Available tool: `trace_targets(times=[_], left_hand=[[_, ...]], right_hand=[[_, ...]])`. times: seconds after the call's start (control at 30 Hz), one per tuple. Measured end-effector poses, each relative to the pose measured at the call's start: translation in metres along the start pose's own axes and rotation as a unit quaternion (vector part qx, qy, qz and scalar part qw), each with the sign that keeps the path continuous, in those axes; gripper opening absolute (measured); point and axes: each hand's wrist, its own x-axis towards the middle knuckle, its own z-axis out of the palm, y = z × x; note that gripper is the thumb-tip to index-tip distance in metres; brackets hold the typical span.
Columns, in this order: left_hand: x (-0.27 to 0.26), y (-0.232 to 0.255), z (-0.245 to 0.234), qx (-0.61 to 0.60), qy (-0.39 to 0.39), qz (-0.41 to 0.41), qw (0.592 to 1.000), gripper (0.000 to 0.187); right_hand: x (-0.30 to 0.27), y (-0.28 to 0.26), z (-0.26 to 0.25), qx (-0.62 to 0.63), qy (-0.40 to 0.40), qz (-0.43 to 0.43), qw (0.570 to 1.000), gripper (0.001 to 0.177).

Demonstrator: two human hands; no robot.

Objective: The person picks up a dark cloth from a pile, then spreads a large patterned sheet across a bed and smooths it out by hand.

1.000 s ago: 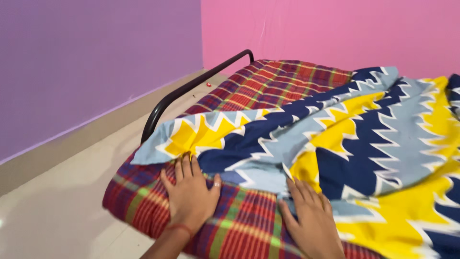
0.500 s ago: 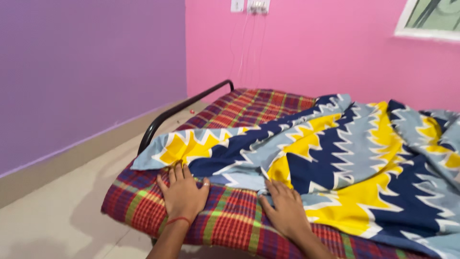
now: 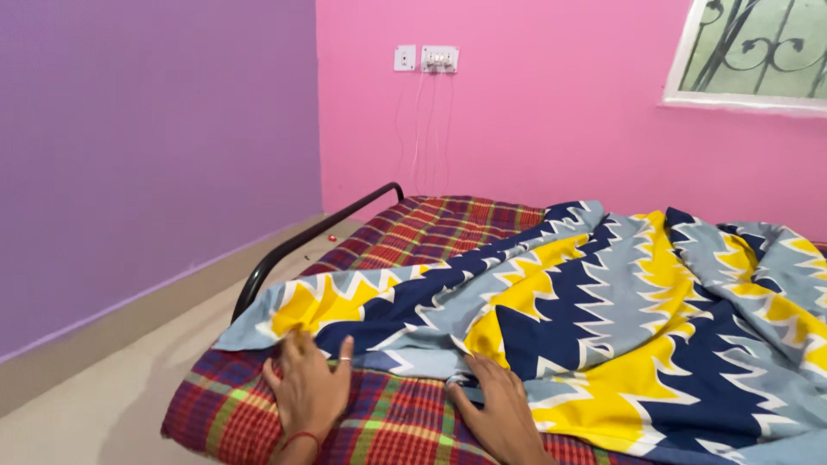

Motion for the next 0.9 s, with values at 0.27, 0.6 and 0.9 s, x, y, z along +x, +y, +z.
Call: trace_targets(times=[0.27, 0.6, 0.9], left_hand=[[0.08, -0.019, 0.016, -0.274, 0.13, -0.34, 0.89, 0.081], [0.151, -0.116, -0.01, -0.441, -0.038, -0.345, 0.828, 0.092], [0.148, -0.105, -0.094, 0.073, -0.237, -0.161, 0.955, 0.049]], right_hand=[[0.018, -0.013, -0.019, 0.208, 0.089, 0.088, 0.97, 0.036], [0.055, 0.096, 0.025, -0.141, -0.225, -0.121, 0.956, 0.021], [0.084, 0.041, 0.007, -0.125, -0.287, 0.042, 0.949, 0.023]])
